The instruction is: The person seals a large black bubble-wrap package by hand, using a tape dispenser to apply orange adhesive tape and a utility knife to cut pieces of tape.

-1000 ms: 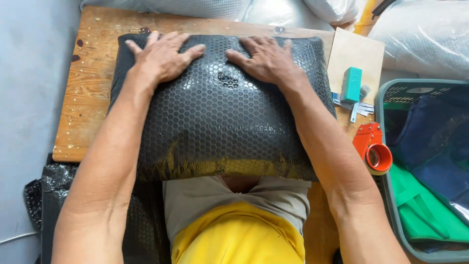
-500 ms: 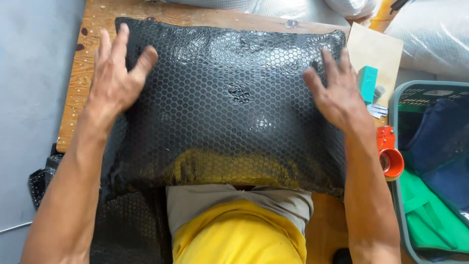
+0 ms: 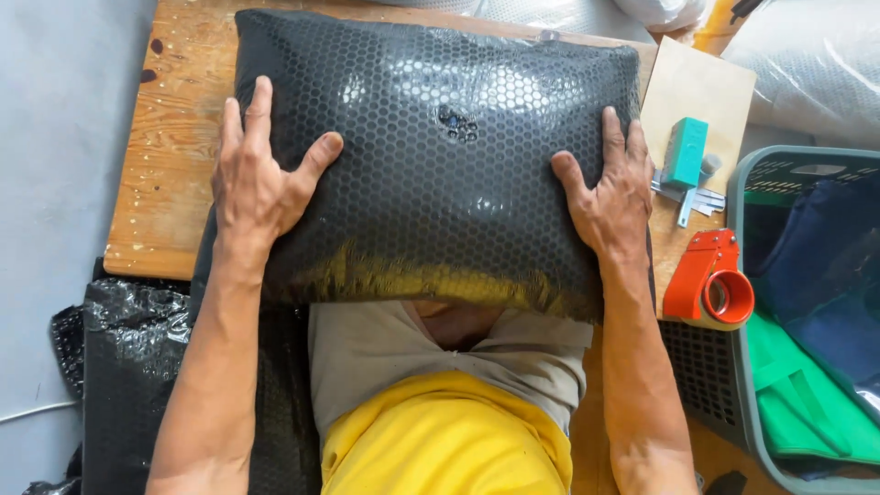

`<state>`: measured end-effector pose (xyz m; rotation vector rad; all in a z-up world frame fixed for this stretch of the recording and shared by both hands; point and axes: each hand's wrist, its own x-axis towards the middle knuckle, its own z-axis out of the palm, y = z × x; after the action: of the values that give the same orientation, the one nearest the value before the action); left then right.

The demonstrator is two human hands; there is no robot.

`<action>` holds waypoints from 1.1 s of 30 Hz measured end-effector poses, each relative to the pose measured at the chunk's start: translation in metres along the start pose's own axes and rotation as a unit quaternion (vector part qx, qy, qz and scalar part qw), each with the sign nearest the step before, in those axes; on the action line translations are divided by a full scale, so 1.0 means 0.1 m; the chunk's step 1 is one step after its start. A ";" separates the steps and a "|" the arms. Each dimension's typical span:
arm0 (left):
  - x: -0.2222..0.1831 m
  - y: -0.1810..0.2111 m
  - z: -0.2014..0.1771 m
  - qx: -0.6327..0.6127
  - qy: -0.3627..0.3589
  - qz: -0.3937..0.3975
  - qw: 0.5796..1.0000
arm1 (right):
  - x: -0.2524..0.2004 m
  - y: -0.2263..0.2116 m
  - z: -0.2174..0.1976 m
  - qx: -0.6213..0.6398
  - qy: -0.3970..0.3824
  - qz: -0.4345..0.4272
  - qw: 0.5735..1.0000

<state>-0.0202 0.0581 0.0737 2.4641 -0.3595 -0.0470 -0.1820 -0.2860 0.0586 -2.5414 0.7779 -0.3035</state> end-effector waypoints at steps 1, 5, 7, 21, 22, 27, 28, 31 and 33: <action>-0.02 -0.04 0.01 0.001 0.002 0.001 1.000 | -0.02 0.01 0.01 0.002 0.001 -0.001 1.000; -0.15 -0.23 0.08 -0.004 0.036 0.043 0.998 | -0.23 0.12 -0.01 -0.001 0.021 -0.031 0.999; -0.23 -0.39 0.15 -0.016 0.042 0.056 0.997 | -0.42 0.21 -0.04 -0.001 0.029 -0.045 0.999; -0.52 -0.57 -0.23 0.035 0.024 -0.066 0.997 | -0.72 0.19 -0.30 0.101 -0.121 0.194 0.968; -0.60 -0.73 -0.13 0.036 0.022 -0.062 0.997 | -0.89 0.10 -0.32 0.103 -0.119 0.197 0.968; -1.10 -1.08 0.36 -0.196 0.335 -0.038 0.921 | -1.70 -0.16 -0.24 -0.040 -0.264 0.176 0.947; -1.19 -0.85 0.38 -0.196 0.333 -0.037 0.922 | -1.74 -0.14 -0.33 -0.040 -0.264 0.179 0.947; -1.42 -0.35 0.49 -0.335 0.151 -0.122 0.922 | -1.84 0.06 -0.50 -0.028 -0.282 0.195 0.939; -1.46 -0.25 0.66 -0.532 0.041 -0.141 0.834 | -1.79 0.41 -0.51 0.081 0.080 0.171 0.979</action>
<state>-0.1621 0.0763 -0.0019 1.3712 0.0878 -0.2042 -0.3644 -0.2318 0.0694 -2.2024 1.1808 -0.4399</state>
